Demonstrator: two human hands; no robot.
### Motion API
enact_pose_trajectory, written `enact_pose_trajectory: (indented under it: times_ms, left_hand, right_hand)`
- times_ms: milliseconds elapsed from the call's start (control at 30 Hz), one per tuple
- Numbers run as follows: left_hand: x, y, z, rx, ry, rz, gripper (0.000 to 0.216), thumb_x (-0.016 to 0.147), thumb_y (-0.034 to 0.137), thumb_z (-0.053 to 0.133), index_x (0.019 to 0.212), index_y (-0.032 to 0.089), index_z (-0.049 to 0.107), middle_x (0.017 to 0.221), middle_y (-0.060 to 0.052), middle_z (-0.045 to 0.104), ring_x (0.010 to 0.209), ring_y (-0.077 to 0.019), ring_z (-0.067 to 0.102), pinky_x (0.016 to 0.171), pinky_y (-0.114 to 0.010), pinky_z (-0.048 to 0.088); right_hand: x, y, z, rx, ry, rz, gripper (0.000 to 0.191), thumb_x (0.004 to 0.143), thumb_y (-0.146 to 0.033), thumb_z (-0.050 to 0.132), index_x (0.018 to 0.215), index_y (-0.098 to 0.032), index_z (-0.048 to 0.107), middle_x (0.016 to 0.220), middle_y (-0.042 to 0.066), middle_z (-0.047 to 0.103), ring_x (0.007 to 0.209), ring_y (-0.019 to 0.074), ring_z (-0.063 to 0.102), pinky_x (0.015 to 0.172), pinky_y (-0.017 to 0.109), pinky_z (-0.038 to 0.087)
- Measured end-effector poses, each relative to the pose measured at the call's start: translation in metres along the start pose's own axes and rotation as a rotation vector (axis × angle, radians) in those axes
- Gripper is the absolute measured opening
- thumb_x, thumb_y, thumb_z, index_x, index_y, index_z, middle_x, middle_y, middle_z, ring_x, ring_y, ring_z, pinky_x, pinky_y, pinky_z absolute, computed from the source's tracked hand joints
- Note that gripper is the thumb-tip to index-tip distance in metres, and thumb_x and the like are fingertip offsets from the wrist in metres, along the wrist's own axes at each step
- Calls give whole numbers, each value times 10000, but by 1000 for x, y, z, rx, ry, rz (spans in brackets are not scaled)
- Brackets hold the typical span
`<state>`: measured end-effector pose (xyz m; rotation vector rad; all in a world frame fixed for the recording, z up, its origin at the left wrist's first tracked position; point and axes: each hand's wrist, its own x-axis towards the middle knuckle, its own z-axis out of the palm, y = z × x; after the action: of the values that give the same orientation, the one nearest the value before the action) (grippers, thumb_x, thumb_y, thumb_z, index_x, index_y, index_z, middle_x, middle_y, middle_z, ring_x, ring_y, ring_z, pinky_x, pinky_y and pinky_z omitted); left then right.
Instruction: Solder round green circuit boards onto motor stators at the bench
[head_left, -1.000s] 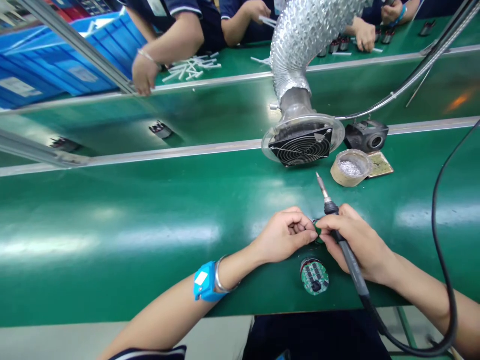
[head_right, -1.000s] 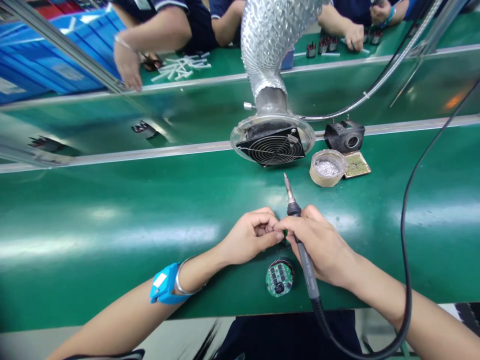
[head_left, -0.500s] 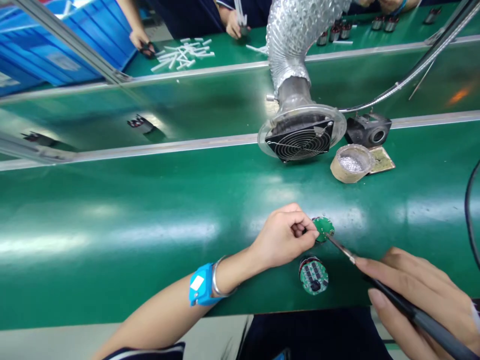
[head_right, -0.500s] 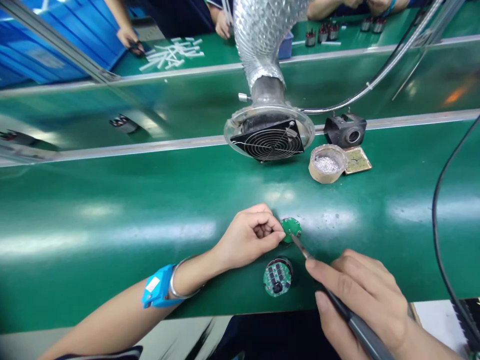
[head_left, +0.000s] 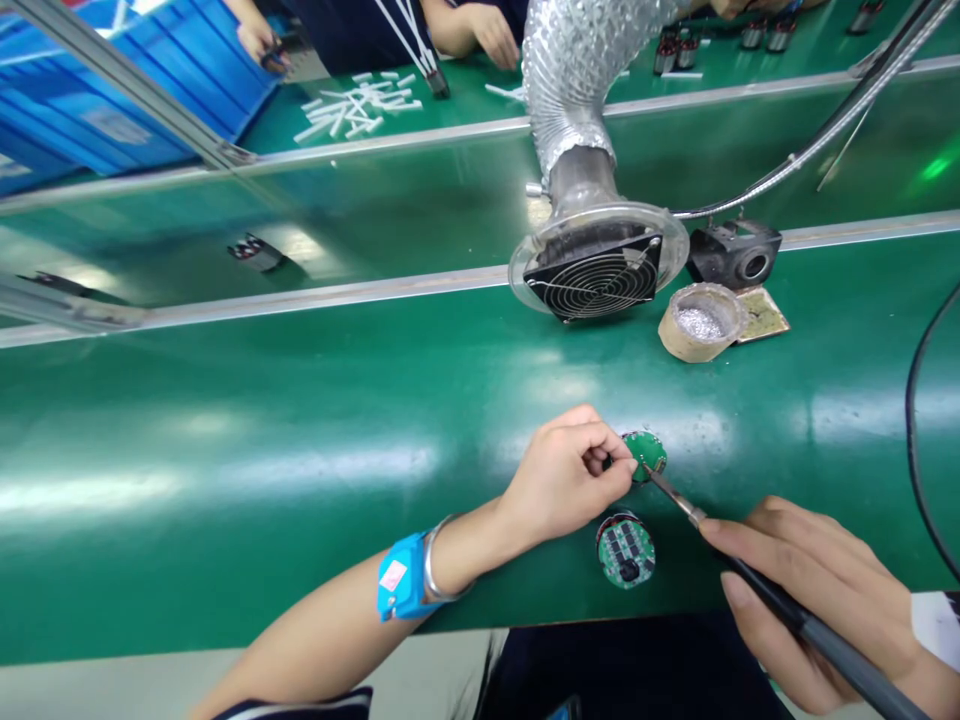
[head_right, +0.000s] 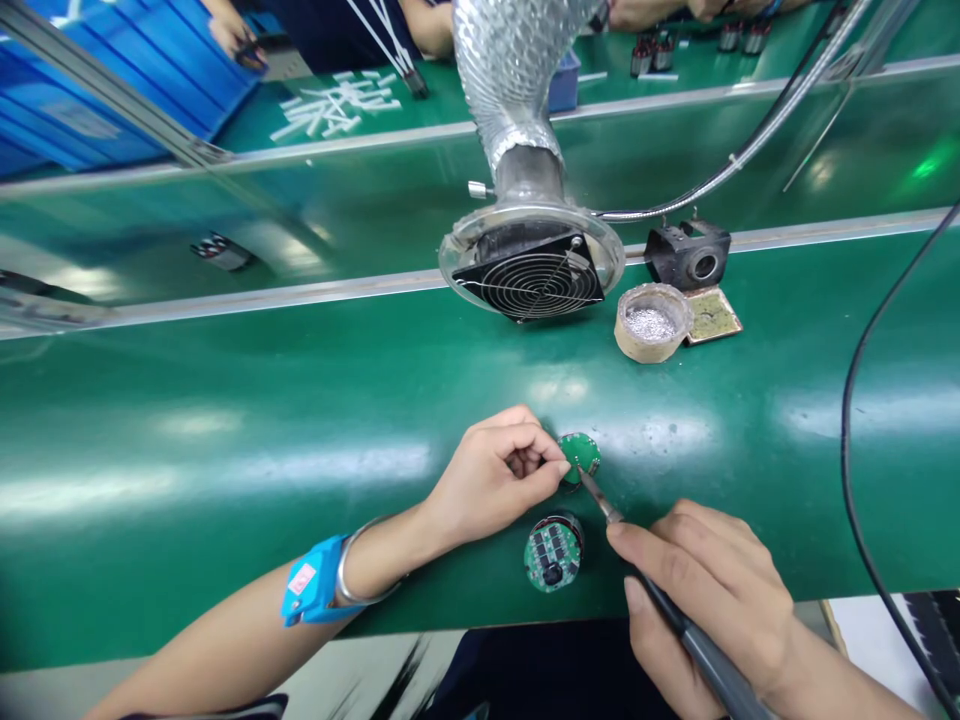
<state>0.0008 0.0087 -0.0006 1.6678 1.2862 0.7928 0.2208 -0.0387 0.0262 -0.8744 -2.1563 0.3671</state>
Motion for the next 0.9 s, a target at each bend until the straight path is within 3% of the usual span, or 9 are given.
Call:
enact_pose_trajectory:
  times_ms: [367,533,633,767,900]
  left_hand:
    - [-3,0,4,28,45,6,70,704,103,637,649,136,665,645,22,513,505,-47,454,472,-165,381]
    - [-2,0,7,41,51,-2,57,708,111,644,663,136,668,648,18,514,510,-54,455,466,-170,380]
    - [-2,-2,3,37,23,28,46,737,130,645,699,136,669,678,13,520,502,-50,454,464,-172,397]
    - [-7,-13,-12,63,-14,192,103,822,142,584,892,145,660,814,-26,578,587,-74,537,523,-187,472]
    - [-17,-30,-24,385,-47,481,139,881,144,532,915,191,659,842,-28,606,686,-101,583,580,-191,481]
  right_hand:
    - [5,0,-16,-29,0,55,335,788,-41,563,1105,-119,637,817,75,654,680,183,644,593,324,541]
    - [10,9,-5,58,59,38,415,808,-54,569,1213,-135,605,826,72,654,659,169,615,544,308,520]
    - [15,17,9,36,71,19,455,841,-47,570,1283,-155,564,861,63,690,709,172,648,606,307,547]
    - [21,29,26,64,4,-1,361,850,-23,581,1172,-183,608,1057,89,708,961,198,673,845,352,569]
    - [21,37,35,108,-98,30,353,858,-37,567,1167,-206,592,1154,90,685,1094,213,624,913,390,555]
